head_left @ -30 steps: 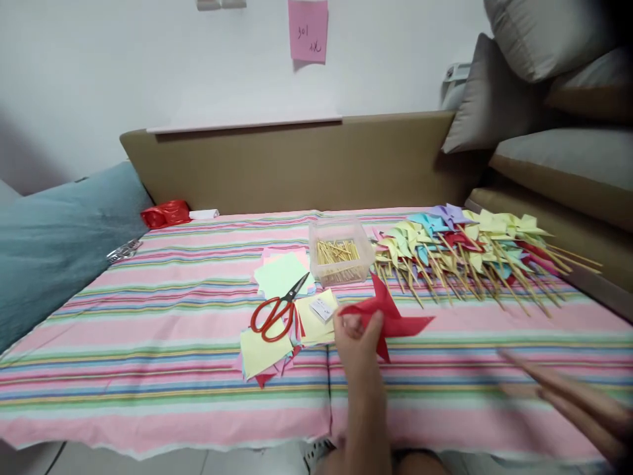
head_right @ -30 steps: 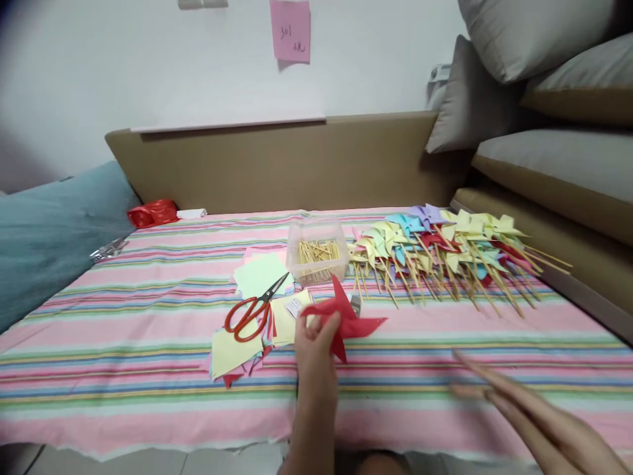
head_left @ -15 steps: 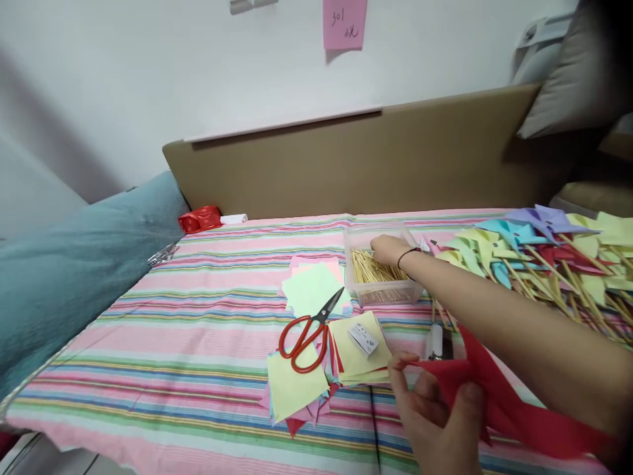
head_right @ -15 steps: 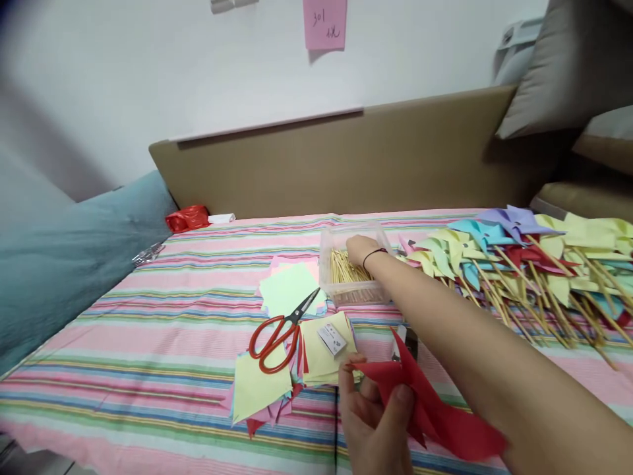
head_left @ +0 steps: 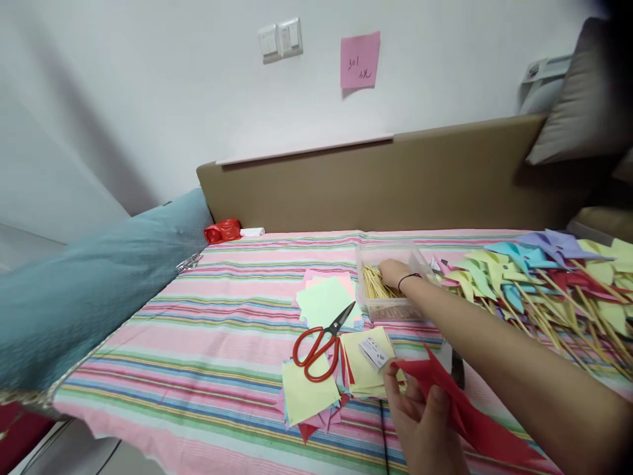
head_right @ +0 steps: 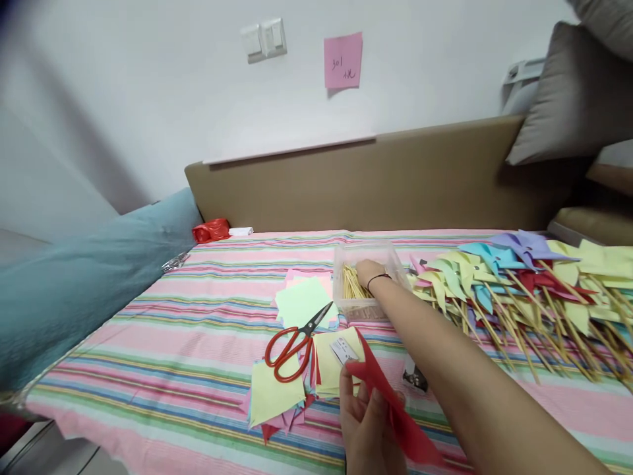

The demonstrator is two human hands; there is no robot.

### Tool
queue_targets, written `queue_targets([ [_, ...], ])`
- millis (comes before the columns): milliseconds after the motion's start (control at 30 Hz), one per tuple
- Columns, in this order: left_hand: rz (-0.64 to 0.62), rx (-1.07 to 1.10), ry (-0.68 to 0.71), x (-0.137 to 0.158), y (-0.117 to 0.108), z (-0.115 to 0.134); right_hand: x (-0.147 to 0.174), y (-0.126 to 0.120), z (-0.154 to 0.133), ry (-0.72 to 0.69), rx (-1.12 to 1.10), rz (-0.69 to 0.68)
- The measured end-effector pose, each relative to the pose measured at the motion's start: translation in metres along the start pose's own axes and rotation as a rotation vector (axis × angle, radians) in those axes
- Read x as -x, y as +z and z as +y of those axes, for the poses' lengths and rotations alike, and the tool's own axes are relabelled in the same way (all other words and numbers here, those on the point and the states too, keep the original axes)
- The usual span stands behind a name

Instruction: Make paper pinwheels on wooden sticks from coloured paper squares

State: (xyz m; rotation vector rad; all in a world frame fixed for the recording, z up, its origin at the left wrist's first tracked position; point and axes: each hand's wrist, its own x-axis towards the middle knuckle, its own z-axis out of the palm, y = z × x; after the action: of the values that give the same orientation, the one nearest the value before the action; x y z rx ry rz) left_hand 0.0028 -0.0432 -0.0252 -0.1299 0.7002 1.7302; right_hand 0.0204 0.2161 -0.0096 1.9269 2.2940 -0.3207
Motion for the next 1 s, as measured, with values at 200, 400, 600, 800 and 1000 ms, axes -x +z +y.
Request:
queue_targets([
  [200, -0.067, -0.026, 0.014, -0.002, 0.002, 0.002, 0.021, -0.051, 0.014, -0.041, -0.205, 0.166],
  [400, -0.184, -0.103, 0.042, 0.008, 0.008, 0.021, 0.124, -0.074, 0.023, -0.169, -0.542, 0.447],
  [600, -0.383, -0.23, 0.115, 0.008, 0.041, 0.048, 0.217, -0.005, 0.018, -0.217, -1.489, 0.408],
  [800, -0.567, -0.306, 0.088, -0.019, 0.064, 0.04, 0.229, 0.032, 0.032, -0.193, -1.685, 0.349],
  [1000, -0.446, -0.233, 0.026, -0.04, 0.04, 0.009, 0.227, 0.052, 0.055, -0.154, -1.685, 0.386],
])
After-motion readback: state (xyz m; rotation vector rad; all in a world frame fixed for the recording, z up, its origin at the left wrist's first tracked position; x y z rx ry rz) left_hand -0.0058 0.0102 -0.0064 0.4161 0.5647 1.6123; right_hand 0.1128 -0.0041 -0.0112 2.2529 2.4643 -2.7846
